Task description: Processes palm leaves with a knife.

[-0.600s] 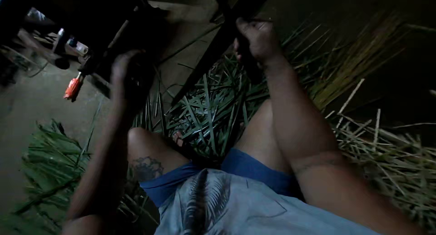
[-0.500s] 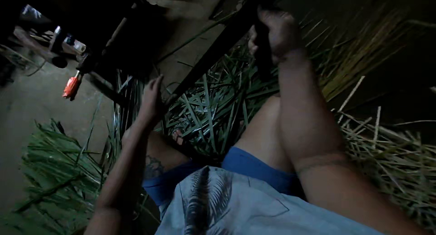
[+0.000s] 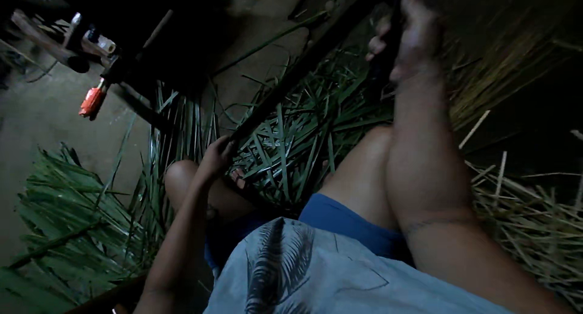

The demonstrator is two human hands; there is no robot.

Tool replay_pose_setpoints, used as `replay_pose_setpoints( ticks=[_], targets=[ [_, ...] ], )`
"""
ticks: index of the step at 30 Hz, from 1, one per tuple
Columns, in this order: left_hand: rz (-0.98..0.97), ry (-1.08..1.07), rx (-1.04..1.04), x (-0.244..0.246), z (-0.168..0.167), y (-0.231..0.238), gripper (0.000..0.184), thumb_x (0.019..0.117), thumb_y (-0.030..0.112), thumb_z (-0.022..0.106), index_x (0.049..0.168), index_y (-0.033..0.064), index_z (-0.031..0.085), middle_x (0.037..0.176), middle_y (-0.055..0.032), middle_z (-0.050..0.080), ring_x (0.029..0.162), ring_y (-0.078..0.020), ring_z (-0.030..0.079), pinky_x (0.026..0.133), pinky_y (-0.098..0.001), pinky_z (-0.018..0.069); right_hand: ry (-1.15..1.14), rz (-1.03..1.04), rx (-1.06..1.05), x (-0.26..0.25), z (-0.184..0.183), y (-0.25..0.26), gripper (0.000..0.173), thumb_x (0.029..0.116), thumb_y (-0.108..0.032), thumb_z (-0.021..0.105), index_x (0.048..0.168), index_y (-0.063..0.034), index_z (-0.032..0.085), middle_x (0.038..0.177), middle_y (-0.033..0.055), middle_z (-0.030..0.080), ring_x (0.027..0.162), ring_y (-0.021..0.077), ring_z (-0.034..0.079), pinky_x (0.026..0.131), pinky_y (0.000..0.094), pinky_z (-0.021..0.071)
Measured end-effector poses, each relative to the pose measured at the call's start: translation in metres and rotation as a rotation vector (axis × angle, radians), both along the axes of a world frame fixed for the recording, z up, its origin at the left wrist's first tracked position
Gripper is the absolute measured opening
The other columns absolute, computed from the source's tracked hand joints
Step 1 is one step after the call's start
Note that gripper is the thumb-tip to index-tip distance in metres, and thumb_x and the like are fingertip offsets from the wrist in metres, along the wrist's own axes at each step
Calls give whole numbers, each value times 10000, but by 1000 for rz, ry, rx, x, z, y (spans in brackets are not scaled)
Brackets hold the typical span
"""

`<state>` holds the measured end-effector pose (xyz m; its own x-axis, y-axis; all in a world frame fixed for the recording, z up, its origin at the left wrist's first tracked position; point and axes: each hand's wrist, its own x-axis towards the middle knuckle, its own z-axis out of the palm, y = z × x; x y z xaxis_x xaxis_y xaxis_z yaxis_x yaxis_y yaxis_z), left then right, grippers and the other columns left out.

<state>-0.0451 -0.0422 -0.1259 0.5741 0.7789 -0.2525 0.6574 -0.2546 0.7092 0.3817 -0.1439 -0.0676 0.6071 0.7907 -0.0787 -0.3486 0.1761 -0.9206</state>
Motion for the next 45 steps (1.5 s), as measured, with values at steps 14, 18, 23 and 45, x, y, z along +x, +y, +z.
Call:
replay_pose_setpoints(
  ticks=[14, 18, 23, 45],
  targets=[
    [237, -586, -499, 23, 23, -39, 244, 1111, 311, 430, 1173, 142, 595, 888, -19, 606, 597, -78, 550, 519, -215, 504, -230, 1112, -137, -164, -33, 18, 439, 1103, -179, 478, 1537, -119, 442, 830, 127, 661, 579, 168, 636, 519, 284, 568],
    [137, -692, -595, 19, 25, -44, 218, 1106, 263, 438, 1094, 108, 591, 846, -40, 598, 570, -84, 534, 505, -221, 498, -179, 1146, -116, -165, -31, 14, 439, 1097, -185, 491, 1535, -167, 465, 807, 124, 650, 566, 164, 625, 506, 267, 557],
    [149, -742, -685, 19, 31, -50, 202, 1086, 254, 447, 1089, 124, 601, 792, -31, 600, 567, -78, 547, 511, -219, 504, -105, 1206, -49, -161, -28, 8, 464, 1088, -185, 494, 1548, -161, 443, 790, 101, 625, 558, 144, 612, 503, 262, 560],
    [3, -849, -943, 24, 31, -63, 238, 1027, 289, 559, 918, 111, 672, 668, 20, 575, 525, -54, 543, 523, -211, 512, -82, 1217, -75, -159, -17, 0, 528, 1032, -157, 596, 1533, -110, 435, 771, 102, 653, 523, 126, 612, 479, 237, 547]
  ],
)
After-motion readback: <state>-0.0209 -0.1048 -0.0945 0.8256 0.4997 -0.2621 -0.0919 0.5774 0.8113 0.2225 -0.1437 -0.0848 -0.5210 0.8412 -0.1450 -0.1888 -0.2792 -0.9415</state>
